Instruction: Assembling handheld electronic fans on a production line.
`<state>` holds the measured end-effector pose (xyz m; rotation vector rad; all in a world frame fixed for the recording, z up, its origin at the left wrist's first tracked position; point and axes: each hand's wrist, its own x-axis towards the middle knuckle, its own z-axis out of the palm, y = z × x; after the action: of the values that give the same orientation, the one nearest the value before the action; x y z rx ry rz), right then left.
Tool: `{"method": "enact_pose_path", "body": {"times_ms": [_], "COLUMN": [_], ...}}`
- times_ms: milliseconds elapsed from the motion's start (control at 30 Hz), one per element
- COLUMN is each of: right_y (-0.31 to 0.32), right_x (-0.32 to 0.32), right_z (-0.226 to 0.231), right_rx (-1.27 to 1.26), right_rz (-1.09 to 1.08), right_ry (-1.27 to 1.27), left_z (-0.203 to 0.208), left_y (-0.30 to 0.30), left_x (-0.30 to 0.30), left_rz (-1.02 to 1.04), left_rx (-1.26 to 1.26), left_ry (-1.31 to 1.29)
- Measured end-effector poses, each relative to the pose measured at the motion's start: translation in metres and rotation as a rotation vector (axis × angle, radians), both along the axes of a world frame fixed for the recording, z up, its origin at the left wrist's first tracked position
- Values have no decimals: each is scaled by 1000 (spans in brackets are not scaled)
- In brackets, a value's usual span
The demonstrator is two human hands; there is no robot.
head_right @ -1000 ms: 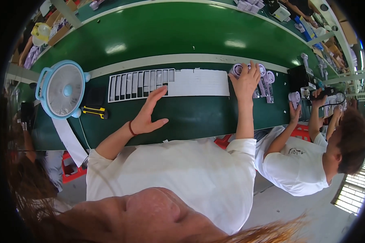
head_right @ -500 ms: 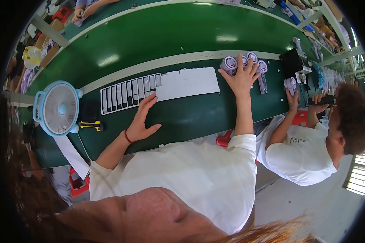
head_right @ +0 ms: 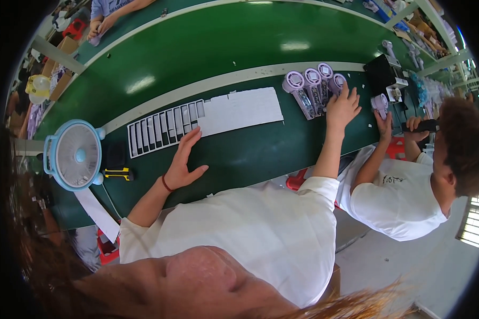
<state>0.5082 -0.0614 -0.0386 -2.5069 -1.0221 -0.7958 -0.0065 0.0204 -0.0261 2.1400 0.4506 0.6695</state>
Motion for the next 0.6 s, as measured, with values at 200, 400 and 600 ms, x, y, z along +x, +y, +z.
{"method": "enact_pose_path", "body": {"times_ms": [200,400,600], "right_y": [3,16,55], "right_x": [56,125,-27], "right_z": [-16,-19,24], "right_rx": [-20,-11,92], "right_rz": [-42,-40,638], "right_ry": [169,199,17], "left_z": [-1,-3,-3], "left_y": [1,3,-1], "left_x": [0,1,-3], "left_rz": [4,-7,23], "left_rx": [-7,-14,-31], "left_ry": [6,2,15]}}
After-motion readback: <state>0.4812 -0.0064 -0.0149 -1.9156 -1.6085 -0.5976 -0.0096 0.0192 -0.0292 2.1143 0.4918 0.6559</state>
